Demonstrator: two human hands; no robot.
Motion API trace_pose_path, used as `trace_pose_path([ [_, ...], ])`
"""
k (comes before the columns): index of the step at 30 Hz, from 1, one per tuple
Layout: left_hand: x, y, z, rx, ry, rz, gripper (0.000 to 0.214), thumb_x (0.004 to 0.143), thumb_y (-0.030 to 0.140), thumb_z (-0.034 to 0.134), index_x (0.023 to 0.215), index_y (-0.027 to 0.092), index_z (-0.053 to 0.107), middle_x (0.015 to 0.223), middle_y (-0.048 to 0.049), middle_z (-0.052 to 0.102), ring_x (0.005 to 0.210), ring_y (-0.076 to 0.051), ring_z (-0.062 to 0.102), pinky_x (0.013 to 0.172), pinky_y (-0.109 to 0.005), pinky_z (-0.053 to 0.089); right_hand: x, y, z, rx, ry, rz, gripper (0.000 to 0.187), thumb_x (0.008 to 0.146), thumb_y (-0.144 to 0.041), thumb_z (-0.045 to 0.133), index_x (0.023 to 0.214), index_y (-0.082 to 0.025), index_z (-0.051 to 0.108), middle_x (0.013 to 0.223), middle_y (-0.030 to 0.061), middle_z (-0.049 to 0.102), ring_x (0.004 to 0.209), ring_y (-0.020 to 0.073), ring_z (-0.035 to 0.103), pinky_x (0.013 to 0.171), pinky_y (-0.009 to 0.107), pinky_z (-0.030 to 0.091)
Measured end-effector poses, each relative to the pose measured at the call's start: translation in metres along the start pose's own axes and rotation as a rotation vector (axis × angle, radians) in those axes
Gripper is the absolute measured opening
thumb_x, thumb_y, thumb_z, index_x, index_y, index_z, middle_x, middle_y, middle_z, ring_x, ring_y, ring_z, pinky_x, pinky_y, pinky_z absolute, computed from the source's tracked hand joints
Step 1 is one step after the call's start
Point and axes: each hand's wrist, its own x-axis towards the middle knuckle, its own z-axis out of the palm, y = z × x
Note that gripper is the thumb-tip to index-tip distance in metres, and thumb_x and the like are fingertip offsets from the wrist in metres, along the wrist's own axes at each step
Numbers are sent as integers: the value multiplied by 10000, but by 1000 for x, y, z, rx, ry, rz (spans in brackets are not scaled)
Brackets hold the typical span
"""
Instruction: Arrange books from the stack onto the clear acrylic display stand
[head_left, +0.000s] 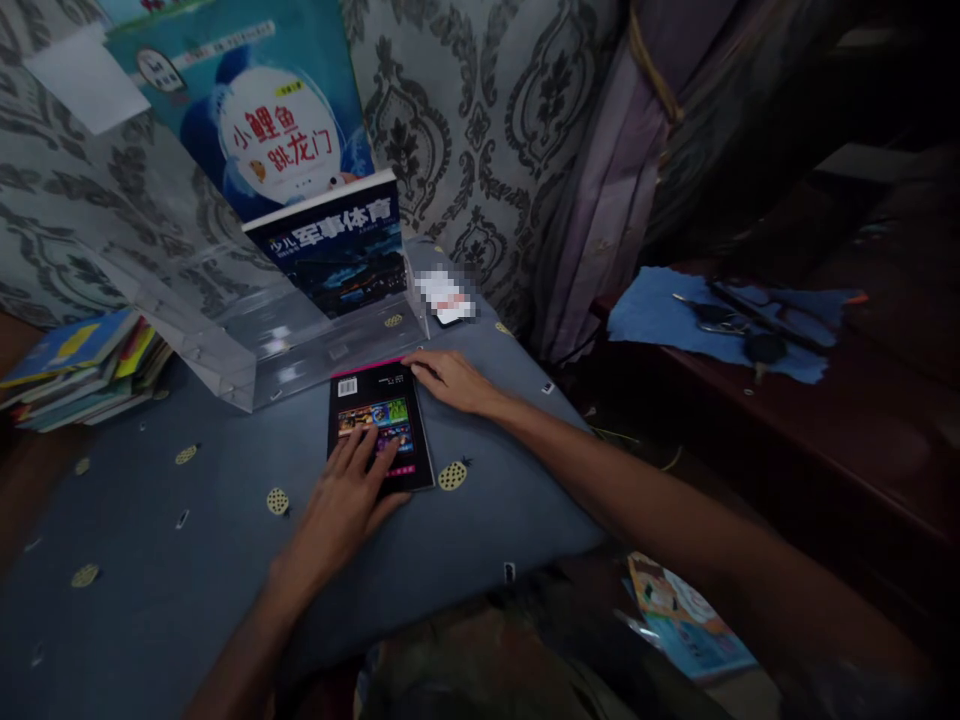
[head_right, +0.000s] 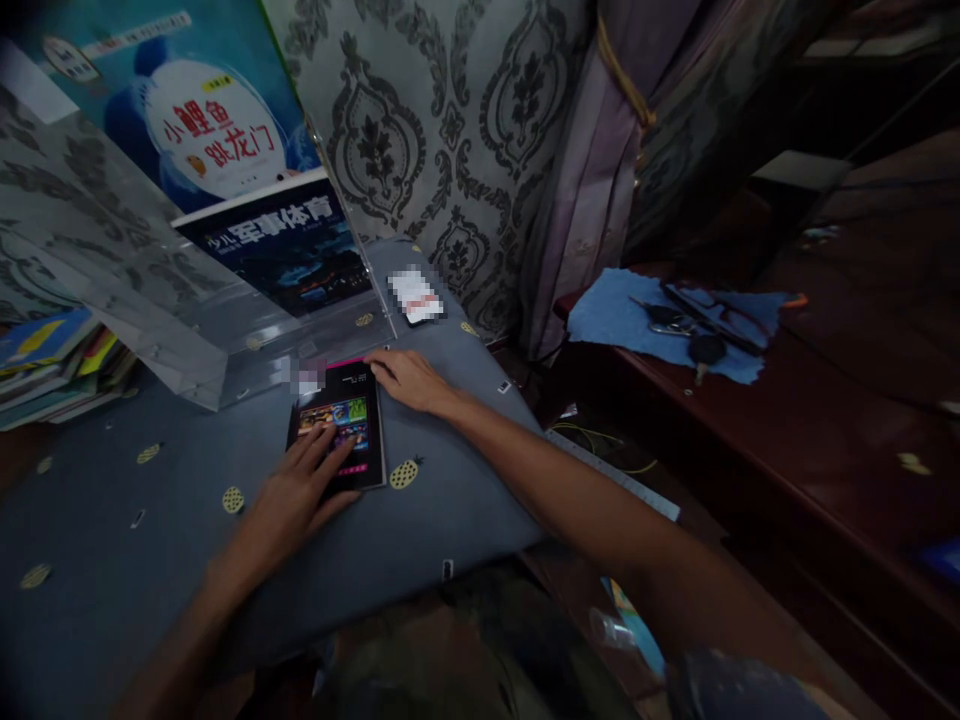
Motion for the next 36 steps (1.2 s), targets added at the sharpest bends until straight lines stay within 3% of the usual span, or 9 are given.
trace_pose_path([
  [9, 0, 13, 4, 6, 170, 44, 340, 991, 377, 555, 1255, 194, 667, 1298, -127, 692, 1277, -323, 606, 1031, -511, 548, -4, 3, 4, -36, -102, -130, 344, 986, -267, 507, 1296, -165, 614, 1313, 138, 662, 1235, 268, 596, 1091, 465, 422],
  [14, 0, 14, 3, -9, 162, 44, 331, 998, 362, 538, 1254, 196, 667, 1314, -127, 683, 1283, -322, 600, 1037, -520, 542, -9, 0, 0, -105, -253, -158, 650, 882, -522, 680, 1440, -238, 507, 1491, 137, 510, 1391, 331, 446, 1146, 555, 332],
  [17, 2, 15, 1, -8, 168, 60, 335, 1003, 354, 522, 1237, 170, 676, 1292, -142, 692, 1274, -338, 604, 1017, -522, 553, -12, -1, -1, -140, -312, -136, 801, 818, -584, 732, 1495, -268, 445, 1573, 147, 406, 1463, 359, 344, 1167, 577, 290],
  [30, 2, 17, -3, -29, 131, 28, 320, 1007, 322, 489, 1240, 206, 676, 1312, -111, 684, 1291, -319, 590, 1044, -516, 531, -14, -1, -3, -111, -422, -120, 1081, 693, -717, 766, 1572, -270, 325, 1666, 159, 229, 1543, 393, 142, 1219, 590, 166],
  [36, 2, 16, -2, -11, 193, 70, 326, 990, 329, 524, 1240, 176, 668, 1278, -128, 697, 1250, -341, 615, 982, -519, 572, -16, -12, -6, -166, -489, -113, 1187, 638, -731, 791, 1594, -258, 269, 1691, 156, 146, 1556, 393, 62, 1233, 582, 101],
])
